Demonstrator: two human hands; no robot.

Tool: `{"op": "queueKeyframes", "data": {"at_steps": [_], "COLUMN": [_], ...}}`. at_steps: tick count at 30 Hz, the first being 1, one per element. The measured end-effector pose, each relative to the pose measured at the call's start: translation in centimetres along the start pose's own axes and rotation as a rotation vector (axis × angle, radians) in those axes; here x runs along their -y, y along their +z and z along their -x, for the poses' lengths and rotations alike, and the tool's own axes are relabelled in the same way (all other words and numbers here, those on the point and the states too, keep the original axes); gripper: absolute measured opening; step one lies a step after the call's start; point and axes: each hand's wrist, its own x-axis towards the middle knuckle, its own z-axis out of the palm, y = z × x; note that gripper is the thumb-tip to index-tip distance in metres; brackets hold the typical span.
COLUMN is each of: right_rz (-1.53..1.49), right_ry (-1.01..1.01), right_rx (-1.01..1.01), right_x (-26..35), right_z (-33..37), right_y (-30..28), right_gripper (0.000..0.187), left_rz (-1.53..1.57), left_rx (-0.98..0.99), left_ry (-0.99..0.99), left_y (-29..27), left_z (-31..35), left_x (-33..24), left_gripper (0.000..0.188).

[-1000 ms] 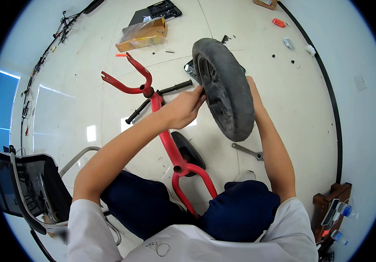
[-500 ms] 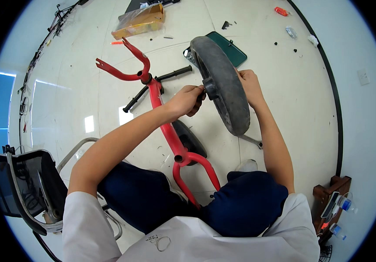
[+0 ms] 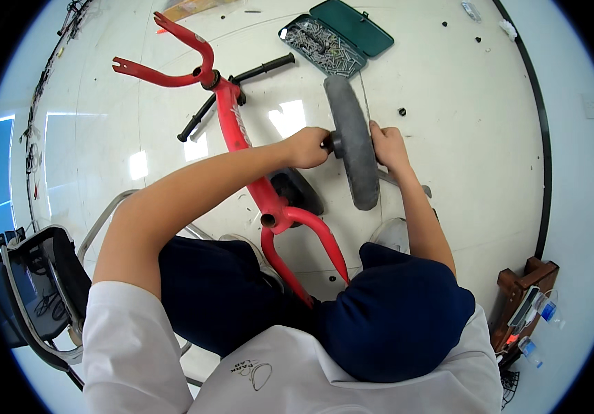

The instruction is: The person assembles a pink scooter by attaching a wheel to the front fork. They insert the axle, add washers and nuts, and tighten them by hand. The person then places the scooter frame on the floor and sets the wheel aside.

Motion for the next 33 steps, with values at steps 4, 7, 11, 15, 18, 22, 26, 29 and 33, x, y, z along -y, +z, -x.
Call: {"op": "queueKeyframes", "data": {"at_steps": [4,7,11,15,18,22,26,29,33], "right_rz": [-0.094,-0.109,-0.192,-0.165,-0.008,-0.027,0.006,0.007,0.047], "right_ry": [0.031,0.003,-0.022,0.038,-0.138,-0.174,-0.181,-0.15,-0.117], "right_rx": [-0.038,-0.06,-0.074,-0.053,-0.123,-0.187,-0.222,-0.205,-0.109], "right_x": [-0.5,-1.5,-1.4,-2.2,-2.4,-0.9,0.8,0.8,2.5], "right_z": [-0.2,-0.7,-0.3,-0.9,-1.0,-0.5,-1.4,-2.2,-2.7], "right_y": [-0.6,-0.9,-0.5,-0.6,-0.2,-0.9,-1.0,-1.4,-2.1], "right_gripper": [0.059,0.059,0.061,0.062,0.06,0.065,0.066,0.065,0.064], "left_rz": [0.063,0.056,-0.148,-0.372,-0.456,-0.69,-0.522,-0.389,-0.334], "left_rx": [-0.142,-0.209,-0.142,-0.142,-0.224,-0.368,-0.388,-0.387,-0.304], "left_ry": [0.011,0.101,0.105,0.044,0.017,0.209,0.199,0.118,0.099], "left_y": [0.2,1.0,0.5,-0.3,-0.3,-0.4,0.8,1.0,-0.6], "left_z": [0.3,-0.9,-1.8,-3.1,-3.6,-5.3,-7.8,-7.9,-6.7], "left_x": [-1.9,-2.9,-4.2,-5.4,-6.1,-5.4,-2.7,-3.5,-4.1], "left_gripper": [0.064,0.085,0.093,0.085,0.068,0.043,0.042,0.051,0.052]}}
